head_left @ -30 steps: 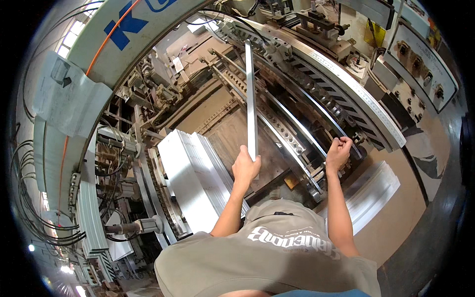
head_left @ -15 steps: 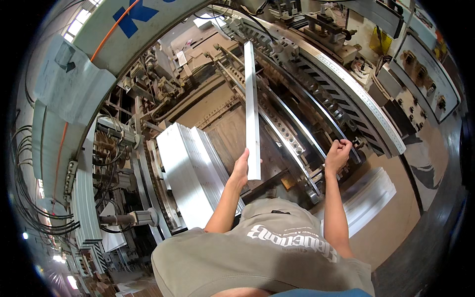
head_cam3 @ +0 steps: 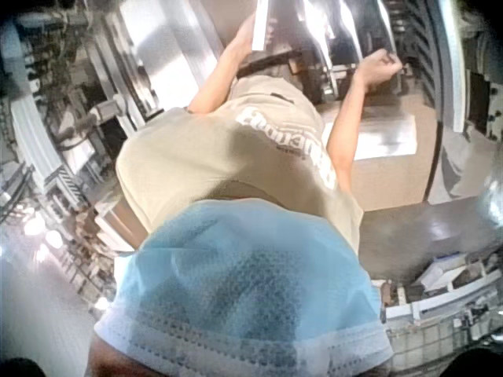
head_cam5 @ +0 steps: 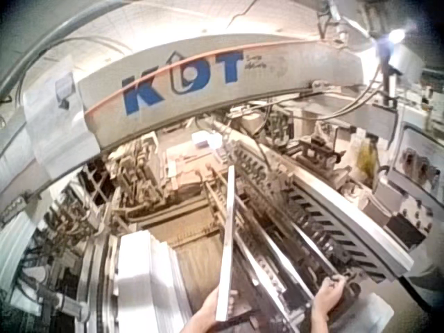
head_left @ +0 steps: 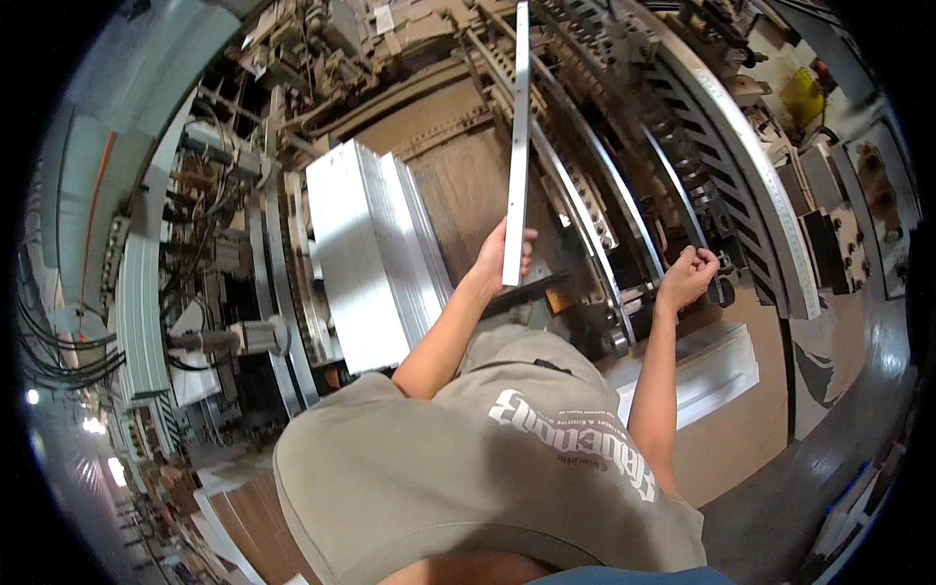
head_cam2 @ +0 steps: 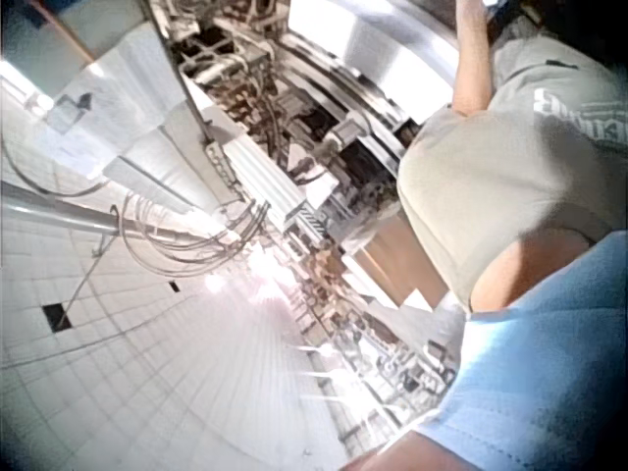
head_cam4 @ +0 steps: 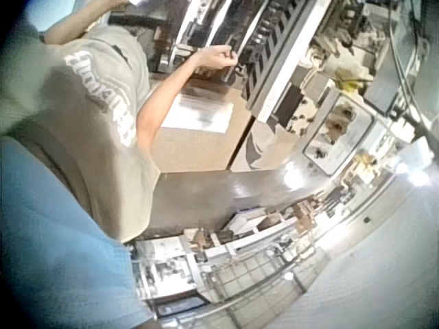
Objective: The person picks up white trim pieces from a stack, places them into the feeder of a large industrial woodworking machine for processing, and then moves the pieces to another stack on the floor.
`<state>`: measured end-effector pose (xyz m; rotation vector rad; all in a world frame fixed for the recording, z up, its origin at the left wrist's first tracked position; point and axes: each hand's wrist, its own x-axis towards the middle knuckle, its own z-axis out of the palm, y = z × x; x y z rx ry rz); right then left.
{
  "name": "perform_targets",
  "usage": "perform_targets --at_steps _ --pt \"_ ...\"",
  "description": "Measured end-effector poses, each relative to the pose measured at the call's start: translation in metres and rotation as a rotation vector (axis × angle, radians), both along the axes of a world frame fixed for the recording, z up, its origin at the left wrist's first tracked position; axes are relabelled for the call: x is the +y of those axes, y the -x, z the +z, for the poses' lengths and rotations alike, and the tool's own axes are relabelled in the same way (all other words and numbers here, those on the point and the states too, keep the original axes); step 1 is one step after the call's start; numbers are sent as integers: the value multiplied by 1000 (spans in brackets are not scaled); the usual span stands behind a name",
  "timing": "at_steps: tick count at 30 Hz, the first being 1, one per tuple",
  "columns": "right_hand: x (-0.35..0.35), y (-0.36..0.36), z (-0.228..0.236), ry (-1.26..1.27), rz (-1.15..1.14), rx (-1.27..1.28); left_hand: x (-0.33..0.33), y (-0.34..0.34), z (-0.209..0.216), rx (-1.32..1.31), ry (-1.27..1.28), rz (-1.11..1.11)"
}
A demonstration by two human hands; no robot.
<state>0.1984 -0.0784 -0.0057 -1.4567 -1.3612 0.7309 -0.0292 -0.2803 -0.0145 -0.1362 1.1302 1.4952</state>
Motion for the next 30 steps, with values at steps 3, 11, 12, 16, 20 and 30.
perform_targets --at_steps 3,11,12,16,20,30 --pt "4 -6 -9 -5 15 54 7 -1 0 9 7 25" --pt "6 -3 -9 -12 26 6 7 7 6 75 -155 97" --pt "7 -4 -11 -19 20 10 8 8 9 90 -158 78" --pt "6 0 -8 16 24 8 8 13 14 111 -139 77" --pt "4 2 -4 23 15 -20 11 19 13 193 -104 82" --pt "5 2 -6 19 -11 -26 18 29 25 463 25 21"
